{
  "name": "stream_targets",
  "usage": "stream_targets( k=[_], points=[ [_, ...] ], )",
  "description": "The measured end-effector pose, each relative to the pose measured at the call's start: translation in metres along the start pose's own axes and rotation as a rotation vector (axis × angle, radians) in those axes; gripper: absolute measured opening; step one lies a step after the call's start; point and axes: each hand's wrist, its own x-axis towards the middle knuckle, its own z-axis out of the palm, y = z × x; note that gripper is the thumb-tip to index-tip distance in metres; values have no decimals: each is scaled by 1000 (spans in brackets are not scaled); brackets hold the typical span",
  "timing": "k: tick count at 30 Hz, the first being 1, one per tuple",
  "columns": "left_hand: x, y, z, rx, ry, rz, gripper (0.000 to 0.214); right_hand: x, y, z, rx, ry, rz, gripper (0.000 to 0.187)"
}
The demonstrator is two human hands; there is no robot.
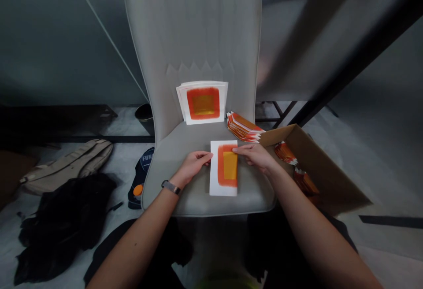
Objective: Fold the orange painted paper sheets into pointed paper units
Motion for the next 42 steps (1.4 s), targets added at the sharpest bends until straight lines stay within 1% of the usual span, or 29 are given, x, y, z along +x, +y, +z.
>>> stream_targets(
  k=[4, 9, 13, 15, 20, 23, 27, 30, 37, 42],
  points=[
    [1, -1, 0, 5, -2, 4, 29, 2, 5, -2, -1, 23, -2, 49],
    [0, 0, 1, -3, 8, 0, 28, 5, 11, -3, 2, 6, -3, 53],
    [-1, 2, 2, 4, 2, -6, 26, 3, 10, 1, -18, 1, -19, 53],
    [-1, 3, 2, 1, 4, -9, 25, 0, 7, 6, -35, -20, -35, 53],
    [-1, 2, 3, 3, 14, -4, 22, -5, 2, 18, -43, -130, -31, 53],
    [0, 2, 3, 3, 16, -1, 20, -3, 4, 20, -43, -132, -13, 50],
    [0, 2, 2, 2, 16, 1, 20, 0, 6, 18, -53, -115, 12, 44],
    [1, 1, 2, 4, 18, 0, 20, 0, 6, 15, -23, -137, 17, 44],
    [1, 0, 1, 6, 6, 8, 25, 3, 13, 8, 22, -122, 51, 42],
    [0, 1, 1, 10, -5, 13, 24, 0, 8, 5, 45, -104, 74, 43]
  ],
)
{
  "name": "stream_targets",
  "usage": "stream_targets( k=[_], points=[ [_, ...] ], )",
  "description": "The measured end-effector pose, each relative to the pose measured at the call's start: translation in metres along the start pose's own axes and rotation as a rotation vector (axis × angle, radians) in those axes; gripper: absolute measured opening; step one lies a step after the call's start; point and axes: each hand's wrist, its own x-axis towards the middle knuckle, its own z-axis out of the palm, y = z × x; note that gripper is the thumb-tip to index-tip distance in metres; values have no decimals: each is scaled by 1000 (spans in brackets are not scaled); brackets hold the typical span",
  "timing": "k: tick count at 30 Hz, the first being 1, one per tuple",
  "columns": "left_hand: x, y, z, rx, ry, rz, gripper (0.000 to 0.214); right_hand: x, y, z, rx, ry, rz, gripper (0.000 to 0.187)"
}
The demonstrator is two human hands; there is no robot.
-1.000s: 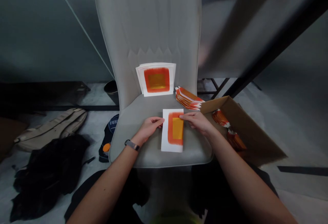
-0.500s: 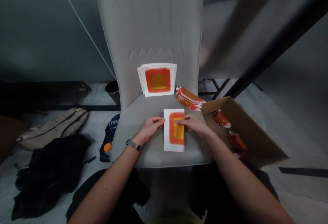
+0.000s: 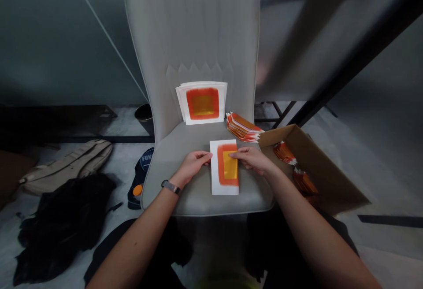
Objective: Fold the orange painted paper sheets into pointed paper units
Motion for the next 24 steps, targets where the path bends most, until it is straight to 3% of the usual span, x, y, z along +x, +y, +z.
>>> stream_targets(
  k=[13, 24],
  points=[
    [0, -1, -2, 2, 1, -2, 31, -8, -7, -9, 28, -6, -15, 45],
    [0, 0, -1, 14, 18, -31, 28, -9, 2, -20, 32, -3, -41, 39]
  ],
)
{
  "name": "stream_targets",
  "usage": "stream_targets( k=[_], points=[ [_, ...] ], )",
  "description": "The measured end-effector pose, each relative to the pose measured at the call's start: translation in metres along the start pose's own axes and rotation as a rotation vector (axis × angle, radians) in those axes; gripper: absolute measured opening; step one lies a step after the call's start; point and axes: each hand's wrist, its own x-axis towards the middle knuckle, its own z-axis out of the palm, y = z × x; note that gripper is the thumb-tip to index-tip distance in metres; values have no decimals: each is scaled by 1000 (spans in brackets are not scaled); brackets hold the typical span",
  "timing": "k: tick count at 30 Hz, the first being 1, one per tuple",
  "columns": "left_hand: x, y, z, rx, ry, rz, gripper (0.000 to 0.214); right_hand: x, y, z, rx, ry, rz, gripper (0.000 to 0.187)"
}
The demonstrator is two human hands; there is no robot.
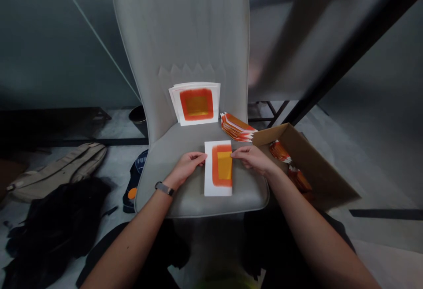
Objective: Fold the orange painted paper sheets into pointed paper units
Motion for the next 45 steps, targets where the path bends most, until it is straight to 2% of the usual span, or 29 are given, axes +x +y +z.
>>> stream_targets(
  k=[10, 19, 26, 34, 45],
  points=[
    [0, 1, 0, -16, -7, 8, 30, 1, 1, 9, 18, 2, -45, 31],
    [1, 0, -1, -40, -10, 9, 31, -2, -2, 36, -23, -107, 16, 40],
    [2, -1, -2, -74, -6, 5, 30, 3, -7, 57, -93, -24, 5, 34],
    [3, -5, -3, -67, -18, 24, 30, 7, -4, 53, -125, -35, -6, 30],
    [3, -5, -3, -40, -15, 27, 30, 11, 1, 34, -66, -51, 49, 31]
  ],
)
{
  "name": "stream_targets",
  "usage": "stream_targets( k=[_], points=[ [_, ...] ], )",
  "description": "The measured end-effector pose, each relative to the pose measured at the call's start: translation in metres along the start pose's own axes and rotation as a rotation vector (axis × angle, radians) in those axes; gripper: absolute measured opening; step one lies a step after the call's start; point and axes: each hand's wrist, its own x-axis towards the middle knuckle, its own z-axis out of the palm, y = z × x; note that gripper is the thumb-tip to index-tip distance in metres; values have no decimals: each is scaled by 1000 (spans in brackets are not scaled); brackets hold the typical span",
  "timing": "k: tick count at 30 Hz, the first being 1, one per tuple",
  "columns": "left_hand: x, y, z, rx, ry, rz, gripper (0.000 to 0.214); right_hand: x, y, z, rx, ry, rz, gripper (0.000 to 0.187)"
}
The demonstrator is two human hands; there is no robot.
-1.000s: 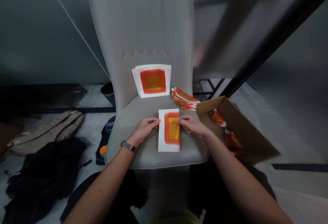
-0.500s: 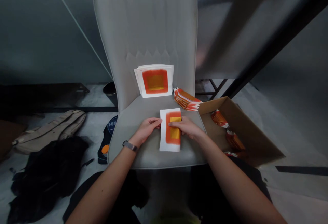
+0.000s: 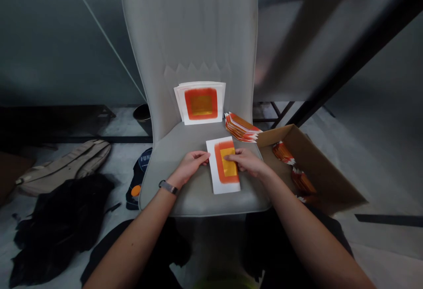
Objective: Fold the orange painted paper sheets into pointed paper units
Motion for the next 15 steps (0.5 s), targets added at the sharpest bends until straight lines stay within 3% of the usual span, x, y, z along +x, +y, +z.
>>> stream_targets(
  k=[15],
  points=[
    [-1, 1, 0, 14, -7, -1, 32, -14, -5, -23, -2, 82, -3, 34]
  ],
)
